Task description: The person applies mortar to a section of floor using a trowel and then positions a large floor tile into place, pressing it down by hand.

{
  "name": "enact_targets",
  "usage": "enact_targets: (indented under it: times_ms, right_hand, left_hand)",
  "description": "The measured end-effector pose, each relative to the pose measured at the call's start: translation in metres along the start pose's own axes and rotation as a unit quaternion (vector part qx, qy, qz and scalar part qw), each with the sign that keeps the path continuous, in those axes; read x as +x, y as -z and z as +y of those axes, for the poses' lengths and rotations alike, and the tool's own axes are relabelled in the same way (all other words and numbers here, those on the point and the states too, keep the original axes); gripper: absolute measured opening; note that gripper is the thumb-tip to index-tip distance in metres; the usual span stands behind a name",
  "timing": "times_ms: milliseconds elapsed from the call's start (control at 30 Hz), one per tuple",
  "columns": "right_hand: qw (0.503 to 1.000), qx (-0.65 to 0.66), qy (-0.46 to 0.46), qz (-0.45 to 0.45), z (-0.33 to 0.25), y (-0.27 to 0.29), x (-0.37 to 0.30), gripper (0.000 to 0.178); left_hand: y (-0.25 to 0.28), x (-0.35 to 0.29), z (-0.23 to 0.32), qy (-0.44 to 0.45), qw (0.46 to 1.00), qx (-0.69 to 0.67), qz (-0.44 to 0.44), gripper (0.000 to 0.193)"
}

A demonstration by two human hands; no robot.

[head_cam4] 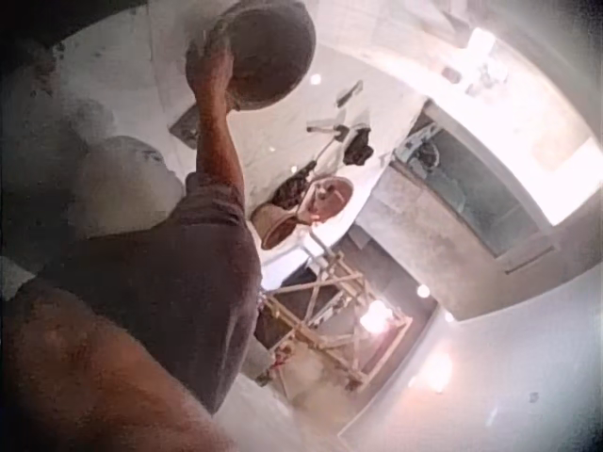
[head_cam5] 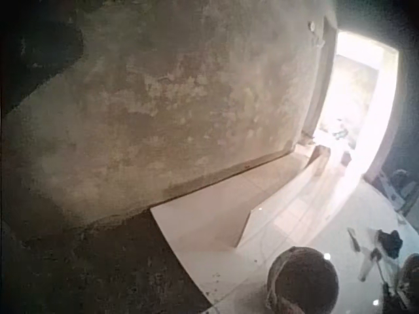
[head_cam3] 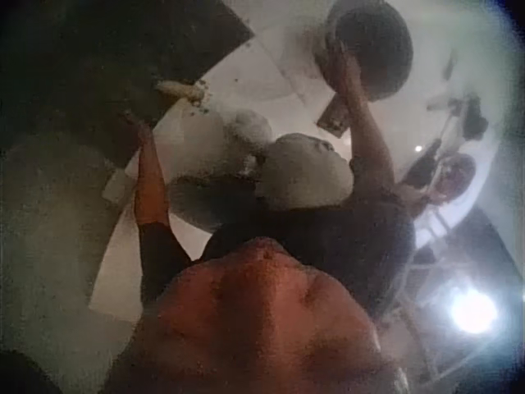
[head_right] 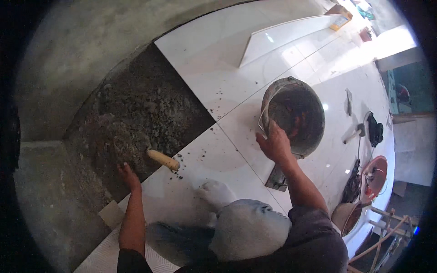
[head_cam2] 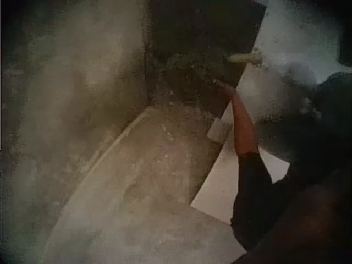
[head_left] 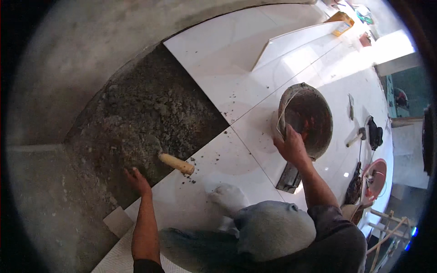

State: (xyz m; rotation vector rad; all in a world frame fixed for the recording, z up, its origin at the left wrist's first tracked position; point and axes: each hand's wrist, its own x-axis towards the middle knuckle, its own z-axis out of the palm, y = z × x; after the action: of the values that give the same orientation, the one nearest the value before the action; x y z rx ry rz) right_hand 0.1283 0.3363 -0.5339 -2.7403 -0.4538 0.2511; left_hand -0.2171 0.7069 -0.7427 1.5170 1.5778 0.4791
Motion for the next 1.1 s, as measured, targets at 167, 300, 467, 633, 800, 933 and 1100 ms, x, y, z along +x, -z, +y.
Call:
enact_targets:
  times_ms: [167, 300, 467, 633, 800, 933, 1100]
  right_hand:
    - [0.983, 0.031, 0.132, -0.123, 0.002, -0.01, -0.015, 0.052]
    - [0.944, -0.073, 0.234, -0.221, 0.029, 0.008, -0.018, 0.059]
    - [0.906, -0.281, 0.277, -0.153, -0.005, 0.057, -0.025, 0.07]
    - [0.856, 0.187, 0.331, -0.35, -0.175, -0.035, -0.025, 0.065]
    - [0.871, 0.008, 0.259, -0.418, -0.199, -0.183, -0.036, 0.064]
    - [0.748, 0.109, 0.174, -0.631, -0.201, -0.233, -0.011, 0.061]
    - [0.85, -0.022, 0.255, -0.46, -0.205, -0.209, 0.0, 0.05]
  left_hand:
    - [0.004, -0.016, 0.019, 0.038, 0.999, -0.018, 0.005, 0.081]
    - [0.011, -0.011, 0.001, 0.007, 0.996, -0.067, 0.059, 0.083]
    - [0.022, -0.015, 0.021, 0.022, 0.997, -0.064, 0.024, 0.079]
    - [0.04, 0.039, -0.027, -0.048, 0.988, -0.111, 0.097, 0.083]
    - [0.003, 0.037, 0.029, 0.002, 0.996, -0.056, 0.07, 0.081]
    - [0.004, 0.049, 0.019, -0.066, 0.996, 0.004, 0.055, 0.083]
    - [-0.013, 0.031, 0.021, -0.035, 0.998, -0.018, 0.042, 0.084]
